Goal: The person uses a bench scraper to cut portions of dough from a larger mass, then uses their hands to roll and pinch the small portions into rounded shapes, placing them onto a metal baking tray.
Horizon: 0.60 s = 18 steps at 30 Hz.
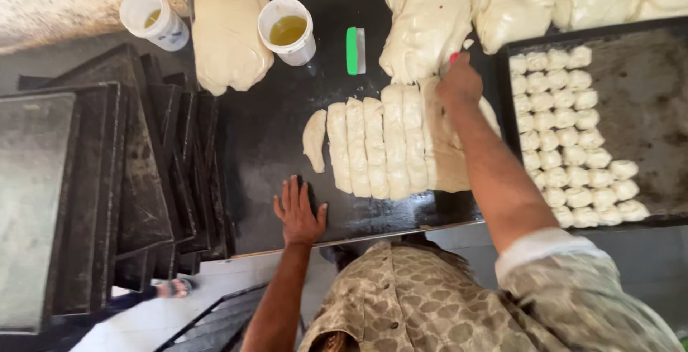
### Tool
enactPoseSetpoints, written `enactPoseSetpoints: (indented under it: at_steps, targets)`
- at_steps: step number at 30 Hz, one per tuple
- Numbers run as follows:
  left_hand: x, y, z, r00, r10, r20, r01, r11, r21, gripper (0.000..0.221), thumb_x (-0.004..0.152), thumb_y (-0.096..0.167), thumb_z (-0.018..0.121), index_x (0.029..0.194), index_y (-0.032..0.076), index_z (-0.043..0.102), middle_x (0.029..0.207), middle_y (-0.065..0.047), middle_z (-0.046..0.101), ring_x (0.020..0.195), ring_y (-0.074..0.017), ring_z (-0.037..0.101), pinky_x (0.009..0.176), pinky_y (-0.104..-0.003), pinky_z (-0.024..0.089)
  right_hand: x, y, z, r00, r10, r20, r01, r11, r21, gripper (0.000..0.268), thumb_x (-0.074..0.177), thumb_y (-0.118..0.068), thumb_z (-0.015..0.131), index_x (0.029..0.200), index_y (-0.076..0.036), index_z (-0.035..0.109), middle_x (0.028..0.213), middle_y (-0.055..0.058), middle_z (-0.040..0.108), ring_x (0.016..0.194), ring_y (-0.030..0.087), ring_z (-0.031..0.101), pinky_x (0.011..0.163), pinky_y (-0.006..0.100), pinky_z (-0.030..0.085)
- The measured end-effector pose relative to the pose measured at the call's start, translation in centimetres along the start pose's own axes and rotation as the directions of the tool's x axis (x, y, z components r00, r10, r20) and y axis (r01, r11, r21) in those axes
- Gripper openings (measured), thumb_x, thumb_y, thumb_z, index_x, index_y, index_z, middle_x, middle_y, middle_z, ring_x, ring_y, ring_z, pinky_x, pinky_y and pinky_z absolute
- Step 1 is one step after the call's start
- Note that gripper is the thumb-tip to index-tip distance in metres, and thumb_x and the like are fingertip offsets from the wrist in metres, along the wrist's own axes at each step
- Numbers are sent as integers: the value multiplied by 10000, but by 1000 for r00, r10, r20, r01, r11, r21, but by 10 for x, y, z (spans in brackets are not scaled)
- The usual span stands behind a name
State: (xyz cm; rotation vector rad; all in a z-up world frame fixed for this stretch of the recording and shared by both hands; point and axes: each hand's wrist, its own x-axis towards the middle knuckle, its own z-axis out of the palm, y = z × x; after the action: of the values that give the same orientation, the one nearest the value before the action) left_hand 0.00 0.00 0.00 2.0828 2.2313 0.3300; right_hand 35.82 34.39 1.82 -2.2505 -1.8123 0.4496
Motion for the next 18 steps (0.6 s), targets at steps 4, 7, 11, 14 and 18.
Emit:
enactPoseSetpoints:
  at_steps: [4, 7, 11, 14, 18]
  targets:
    - [-13, 1, -7, 1000, 1, 19, -1, 1000, -25, 676, 961, 430, 586, 1459, -17, 492, 1651, -216, 318, 1540, -412, 225, 1212, -619, 90, 24, 5, 17, 990, -93, 110, 89, 995, 39, 634, 837, -114, 690, 1378, 42, 400, 1029, 285, 705, 965, 444, 699, 849, 513, 551]
    - [9, 1, 3, 993, 53, -102, -56, 998, -26, 661, 977, 430, 582, 1458, -15, 496, 1650, -219, 338, 1548, -408, 247, 1223, -622, 108, -9, 23, -8, 930, -189, 315, 222, 972, -72, 637, 833, -107, 676, 1386, 49, 398, 1032, 283, 708, 977, 442, 698, 851, 512, 551]
    - [-1, -1, 5, 989, 60, -131, -65, 997, -29, 678, 941, 438, 612, 1434, -15, 505, 1631, -229, 341, 1532, -408, 255, 1201, -638, 134, -86, 17, -2, 986, 17, 169, -18, 1000, 5, 643, 829, -98, 656, 1396, 59, 396, 1035, 281, 710, 993, 440, 696, 854, 510, 551]
    - [0, -1, 4, 993, 77, -92, -80, 996, -28, 683, 935, 432, 624, 1432, -19, 503, 1642, -229, 324, 1537, -409, 248, 1201, -647, 137, -75, 18, -5, 989, 50, 142, -58, 997, 52, 671, 815, -89, 640, 1416, 53, 378, 1032, 278, 712, 1000, 440, 691, 851, 512, 548]
    - [-2, 0, -2, 996, 73, -60, -74, 997, -27, 696, 926, 430, 630, 1430, -30, 492, 1644, -228, 307, 1535, -413, 233, 1196, -648, 139, -82, 35, -13, 973, -12, 229, 10, 1000, 12, 353, 931, -127, 611, 1236, 30, 528, 1075, 295, 700, 1032, 457, 687, 880, 529, 547]
